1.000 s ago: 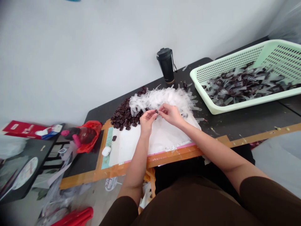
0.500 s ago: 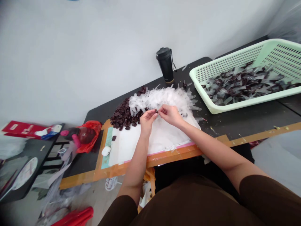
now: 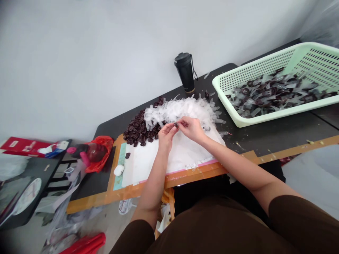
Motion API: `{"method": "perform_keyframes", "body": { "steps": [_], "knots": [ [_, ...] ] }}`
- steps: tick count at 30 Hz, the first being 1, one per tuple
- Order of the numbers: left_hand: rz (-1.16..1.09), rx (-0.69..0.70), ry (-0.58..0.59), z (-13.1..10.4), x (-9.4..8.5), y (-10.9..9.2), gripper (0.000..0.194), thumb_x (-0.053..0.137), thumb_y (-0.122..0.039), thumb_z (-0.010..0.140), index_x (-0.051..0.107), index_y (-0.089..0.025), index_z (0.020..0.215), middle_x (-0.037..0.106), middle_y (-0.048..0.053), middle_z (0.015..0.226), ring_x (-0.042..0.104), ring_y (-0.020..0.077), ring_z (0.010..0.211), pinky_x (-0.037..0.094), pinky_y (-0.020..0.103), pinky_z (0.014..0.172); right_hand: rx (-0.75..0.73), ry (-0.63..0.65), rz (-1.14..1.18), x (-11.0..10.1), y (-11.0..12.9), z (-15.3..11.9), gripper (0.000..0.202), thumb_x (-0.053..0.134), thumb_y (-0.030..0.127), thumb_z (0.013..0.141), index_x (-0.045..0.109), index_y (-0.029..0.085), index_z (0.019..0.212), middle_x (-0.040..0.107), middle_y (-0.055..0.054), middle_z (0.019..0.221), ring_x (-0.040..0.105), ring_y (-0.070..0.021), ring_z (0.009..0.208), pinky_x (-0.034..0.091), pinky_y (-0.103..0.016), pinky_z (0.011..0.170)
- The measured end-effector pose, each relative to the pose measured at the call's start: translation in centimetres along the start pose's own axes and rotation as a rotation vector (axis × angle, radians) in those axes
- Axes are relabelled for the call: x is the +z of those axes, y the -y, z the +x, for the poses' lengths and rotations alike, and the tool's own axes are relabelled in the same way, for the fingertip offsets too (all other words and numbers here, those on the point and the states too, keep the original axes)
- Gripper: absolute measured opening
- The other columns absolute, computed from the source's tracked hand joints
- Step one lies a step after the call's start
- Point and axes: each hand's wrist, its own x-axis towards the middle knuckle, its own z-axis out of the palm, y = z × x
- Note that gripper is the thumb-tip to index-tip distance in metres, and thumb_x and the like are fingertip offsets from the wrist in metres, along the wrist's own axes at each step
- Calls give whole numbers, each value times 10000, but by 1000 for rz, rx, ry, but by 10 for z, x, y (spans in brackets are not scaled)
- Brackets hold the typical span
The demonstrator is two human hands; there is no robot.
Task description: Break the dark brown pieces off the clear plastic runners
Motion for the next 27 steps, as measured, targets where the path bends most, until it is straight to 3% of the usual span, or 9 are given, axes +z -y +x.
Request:
{"method": "perform_keyframes", "body": {
  "steps": [7,12,27],
  "knots": [
    [-98,-45,-27,1,0,-2,374,846,-287,592,680,-183,910,722,32,903,673,180,940,492,387,957,-143,-62,-33,1,0,-3,210,557,260,869,692,193,1016,728,-62,880,666,-175,731,537,-296,656],
    [-76,-29,-30,1,0,-3,386,845,-267,588,669,-181,920,722,58,992,661,198,999,481,391,967,-186,-89,-109,2,1,-6,110,573,242,863,668,188,873,715,-48,782,650,-160,662,525,-274,603],
    [1,69,-58,2,-3,0,351,831,-187,607,675,-178,922,721,62,1009,671,168,927,500,331,894,-299,-36,-170,0,2,-5,111,536,156,857,638,179,819,678,-45,747,623,-145,637,473,-249,592]
  ]
}}
